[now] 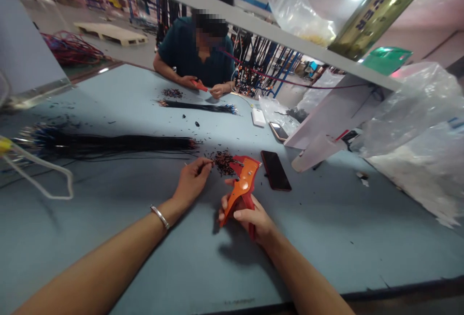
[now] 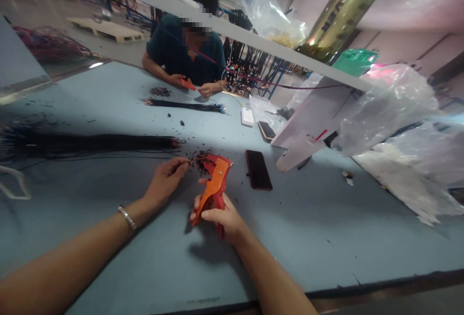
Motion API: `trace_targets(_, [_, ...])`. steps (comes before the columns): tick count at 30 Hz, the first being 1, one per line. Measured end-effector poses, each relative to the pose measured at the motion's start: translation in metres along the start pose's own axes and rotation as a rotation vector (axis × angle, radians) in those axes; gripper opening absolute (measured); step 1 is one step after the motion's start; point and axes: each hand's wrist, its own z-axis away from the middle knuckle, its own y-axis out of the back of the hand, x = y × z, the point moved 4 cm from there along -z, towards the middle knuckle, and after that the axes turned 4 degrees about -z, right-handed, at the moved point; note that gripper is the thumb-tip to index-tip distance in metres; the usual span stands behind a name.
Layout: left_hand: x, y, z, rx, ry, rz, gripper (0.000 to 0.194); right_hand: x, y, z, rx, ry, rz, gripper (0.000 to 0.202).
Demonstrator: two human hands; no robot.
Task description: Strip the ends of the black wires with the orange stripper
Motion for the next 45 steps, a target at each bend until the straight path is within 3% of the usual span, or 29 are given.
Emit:
trace_targets(7, [-0.003,-0.002,0.000,-0.027,0.010,0.027,0.022,-0.013,0.005,0.003,0.012,0.253,0.513,0.051])
trace_targets(18, [-0.003,0.002,0.000,0.047,-0.046,0.016,0.021,-0.011,0.014,-0.001,0.089,0.241,0.575,0.036])
trace_targets(22, [0.003,0.000,0.002,0.008,-0.121,0.043,0.021,-0.010,0.009,-0.002,0.099,0.294,0.666,0.037])
trace_targets(27, [0.001,-0.001,0.002,0.010,-0.102,-0.001,0.025,-0.006,0.009,-0.001,0.131,0.301,0.625,0.035])
trace_targets(33, [0.003,0.002,0.005,0.078,-0.162,-0.194,0.027,-0.007,0.015,0.002,0.187,0.333,0.599,0.034])
trace_targets(38, [0.011,0.001,0.008,0.082,-0.266,-0.445,0.028,-0.018,0.022,0.004,0.260,0.390,0.742,0.040])
trace_targets(45, [0.009,0.000,0.006,0.084,-0.239,-0.378,0.021,-0.028,0.027,0.001,0.312,0.212,0.858,0.035])
